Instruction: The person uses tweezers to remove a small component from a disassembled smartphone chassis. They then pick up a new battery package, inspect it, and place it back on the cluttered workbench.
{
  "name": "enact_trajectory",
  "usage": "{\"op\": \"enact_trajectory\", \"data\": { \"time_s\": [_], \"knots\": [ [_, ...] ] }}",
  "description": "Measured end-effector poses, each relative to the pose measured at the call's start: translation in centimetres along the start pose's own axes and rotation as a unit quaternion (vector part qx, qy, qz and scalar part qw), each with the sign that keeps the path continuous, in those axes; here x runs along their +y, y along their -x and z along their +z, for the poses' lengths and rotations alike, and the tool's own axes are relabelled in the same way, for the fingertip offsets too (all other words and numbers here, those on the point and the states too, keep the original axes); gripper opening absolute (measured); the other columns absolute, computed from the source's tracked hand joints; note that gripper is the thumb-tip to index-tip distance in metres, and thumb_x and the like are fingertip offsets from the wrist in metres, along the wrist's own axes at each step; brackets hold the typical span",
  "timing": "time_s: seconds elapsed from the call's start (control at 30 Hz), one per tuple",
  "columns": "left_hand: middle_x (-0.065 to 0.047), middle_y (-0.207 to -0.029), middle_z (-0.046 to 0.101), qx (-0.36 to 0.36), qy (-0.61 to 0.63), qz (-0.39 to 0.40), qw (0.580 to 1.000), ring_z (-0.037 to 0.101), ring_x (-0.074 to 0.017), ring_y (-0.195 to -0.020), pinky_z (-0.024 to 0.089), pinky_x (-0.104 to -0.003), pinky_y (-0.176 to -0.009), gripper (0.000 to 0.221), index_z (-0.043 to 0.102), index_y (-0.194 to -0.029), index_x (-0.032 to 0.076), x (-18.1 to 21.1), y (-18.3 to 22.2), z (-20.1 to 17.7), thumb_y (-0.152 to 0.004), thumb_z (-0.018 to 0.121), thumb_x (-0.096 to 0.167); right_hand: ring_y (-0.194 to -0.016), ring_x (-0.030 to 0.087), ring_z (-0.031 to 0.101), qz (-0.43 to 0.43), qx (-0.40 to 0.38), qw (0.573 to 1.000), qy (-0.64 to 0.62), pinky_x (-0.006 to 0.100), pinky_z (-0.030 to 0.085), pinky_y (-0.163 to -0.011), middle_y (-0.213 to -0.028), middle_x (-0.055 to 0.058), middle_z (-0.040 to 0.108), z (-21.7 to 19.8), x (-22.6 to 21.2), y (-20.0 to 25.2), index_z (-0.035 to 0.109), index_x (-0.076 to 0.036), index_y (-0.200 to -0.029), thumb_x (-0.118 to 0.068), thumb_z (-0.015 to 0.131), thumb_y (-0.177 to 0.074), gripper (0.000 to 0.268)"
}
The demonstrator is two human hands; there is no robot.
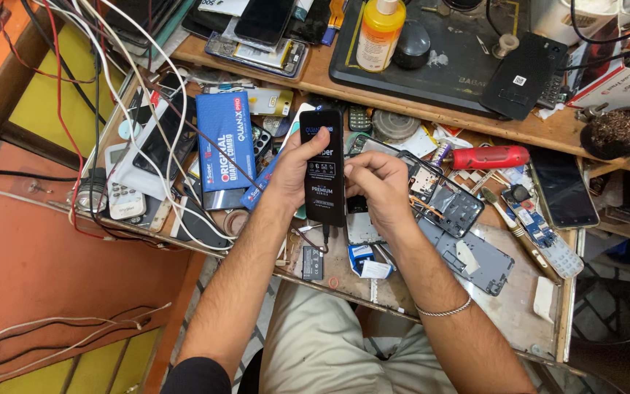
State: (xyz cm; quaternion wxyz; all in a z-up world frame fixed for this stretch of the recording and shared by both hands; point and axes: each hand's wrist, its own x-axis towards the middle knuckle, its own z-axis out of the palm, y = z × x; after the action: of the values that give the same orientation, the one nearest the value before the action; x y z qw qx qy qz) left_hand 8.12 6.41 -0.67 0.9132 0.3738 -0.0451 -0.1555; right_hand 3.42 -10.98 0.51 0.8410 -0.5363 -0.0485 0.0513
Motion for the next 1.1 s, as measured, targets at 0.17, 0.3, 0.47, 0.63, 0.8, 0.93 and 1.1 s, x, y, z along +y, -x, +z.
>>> {"op": "enact_trajectory", "data": {
  "time_s": [0.17,0.3,0.47,0.63,0.8,0.93,1.1],
  "knots": [
    [-0.003,-0.087,0.069,0.000,0.000,-0.006,1.000,0.069,-0.0119,-0.074,0.058,-0.027,-0.065,0.024,0.067,-0.109,0.004,0.0,0.1,0.2,-0.099,0.071,0.026,-0.066,0.015,0.070,0.006,-0.001,1.000,-0.007,0.028,0.060,-0.062,-0.082,0.011,0.074,-0.2,0.1,-0.1,0.072,0.005,-0.095,-0.002,0.064,-0.095,0.011],
    [-0.003,-0.086,0.069,0.004,0.003,-0.010,1.000,0.069,-0.0120,-0.073,0.058,-0.027,-0.063,0.023,0.066,-0.108,0.004,0.1,0.2,0.2,-0.100,0.071,0.025,-0.066,0.014,0.070,0.014,-0.001,1.000,0.004,0.027,0.059,-0.063,-0.082,0.012,0.074,-0.1,-0.3,0.0,0.073,0.005,-0.096,-0.001,0.064,-0.095,0.011],
    [-0.003,-0.086,0.070,0.021,0.000,-0.014,1.000,0.069,-0.0109,-0.071,0.057,-0.025,-0.060,0.022,0.068,-0.110,0.004,0.1,0.2,0.4,-0.098,0.072,0.023,-0.067,0.015,0.071,0.011,-0.009,1.000,-0.011,0.028,0.060,-0.062,-0.083,0.012,0.074,0.0,-0.5,0.0,0.073,0.005,-0.095,-0.001,0.063,-0.095,0.011],
    [-0.004,-0.087,0.070,0.017,-0.016,-0.005,1.000,0.069,-0.0107,-0.071,0.057,-0.025,-0.060,0.022,0.068,-0.110,0.004,0.1,0.3,0.4,-0.099,0.073,0.023,-0.067,0.016,0.071,0.018,-0.008,0.999,-0.033,0.029,0.060,-0.063,-0.084,0.012,0.074,-0.3,-0.1,-0.1,0.072,0.005,-0.096,-0.001,0.064,-0.096,0.010],
    [-0.002,-0.088,0.070,0.041,-0.047,0.031,0.998,0.068,-0.0102,-0.073,0.057,-0.025,-0.062,0.023,0.068,-0.109,0.004,0.4,0.2,0.8,-0.096,0.075,0.022,-0.072,0.016,0.071,0.033,-0.009,0.998,-0.045,0.032,0.061,-0.066,-0.088,0.011,0.074,-0.7,0.3,-0.5,0.071,0.004,-0.100,-0.003,0.063,-0.097,0.012],
    [-0.002,-0.088,0.071,0.069,-0.078,0.039,0.994,0.068,-0.0098,-0.072,0.057,-0.026,-0.062,0.026,0.069,-0.109,0.004,0.4,0.1,0.7,-0.094,0.075,0.024,-0.075,0.017,0.072,0.045,-0.026,0.997,-0.053,0.032,0.060,-0.068,-0.091,0.011,0.075,-1.1,0.8,-1.0,0.071,0.003,-0.102,-0.003,0.061,-0.099,0.012],
    [-0.004,-0.089,0.072,0.065,-0.077,0.042,0.994,0.069,-0.0101,-0.073,0.057,-0.026,-0.062,0.028,0.068,-0.110,0.002,0.5,0.3,0.7,-0.094,0.075,0.024,-0.077,0.018,0.072,0.056,-0.026,0.996,-0.065,0.031,0.059,-0.068,-0.094,0.012,0.075,-1.5,1.3,-1.2,0.071,0.002,-0.102,-0.002,0.060,-0.099,0.012]
  ]
}}
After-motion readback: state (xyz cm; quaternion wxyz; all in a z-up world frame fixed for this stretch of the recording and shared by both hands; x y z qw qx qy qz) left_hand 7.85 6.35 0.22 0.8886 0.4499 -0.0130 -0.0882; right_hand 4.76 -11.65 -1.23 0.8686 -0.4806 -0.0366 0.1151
